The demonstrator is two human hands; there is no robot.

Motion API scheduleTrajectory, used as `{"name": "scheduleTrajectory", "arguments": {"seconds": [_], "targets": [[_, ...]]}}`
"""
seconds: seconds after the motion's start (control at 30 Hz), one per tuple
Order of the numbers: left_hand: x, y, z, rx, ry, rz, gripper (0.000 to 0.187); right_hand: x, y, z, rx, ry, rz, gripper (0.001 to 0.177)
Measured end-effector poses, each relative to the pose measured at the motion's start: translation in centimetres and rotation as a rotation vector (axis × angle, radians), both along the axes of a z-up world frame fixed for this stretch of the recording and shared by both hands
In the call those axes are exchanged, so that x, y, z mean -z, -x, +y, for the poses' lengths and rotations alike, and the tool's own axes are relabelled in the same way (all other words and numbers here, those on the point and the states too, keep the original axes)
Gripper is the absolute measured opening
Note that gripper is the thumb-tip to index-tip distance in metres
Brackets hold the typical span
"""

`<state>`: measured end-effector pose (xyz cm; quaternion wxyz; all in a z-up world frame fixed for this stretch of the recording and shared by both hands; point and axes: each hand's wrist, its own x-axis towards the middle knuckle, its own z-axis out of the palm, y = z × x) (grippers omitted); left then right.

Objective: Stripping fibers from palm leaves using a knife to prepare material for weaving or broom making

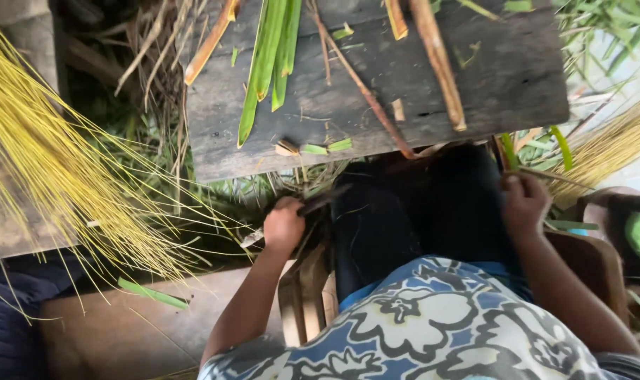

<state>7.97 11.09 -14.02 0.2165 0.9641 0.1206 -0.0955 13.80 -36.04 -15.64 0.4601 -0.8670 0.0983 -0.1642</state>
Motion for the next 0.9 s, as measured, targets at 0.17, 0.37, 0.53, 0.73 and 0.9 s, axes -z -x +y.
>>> {"name": "scheduleTrajectory", "arguments": {"seconds": [0.17, 0.37, 0.53, 0.73, 0.9], "targets": [[-8.3, -1.9, -7.4, 0.193, 0.096, -0.224, 0.019, -2.1, 1.0, 6.1, -0.283, -0.119, 0.098, 0.012], [-22.2, -6.3, -16.1, 0.323, 0.376, -0.404, 0.021, -5.8, -0.1, 14.9, -0.871, -0.503, -0.021, 0.083], [-28.4, -9.7, -21.7, 0.316, 0.557, -0.689, 0.011, -5.0, 0.6, 18.0, -0.910, -0.600, -0.028, 0.047], [-35.8, -12.0, -21.4, 0.287, 0.807, -1.023, 0.015, -7.1, 3.3, 17.3, -0.965, -0.749, 0.132, 0.036], [-36.4, -12.0, -20.9, 0.312, 0.866, -1.023, 0.014, -9.9, 0.0, 18.9, -1.015, -0.606, 0.152, 0.116]]}}
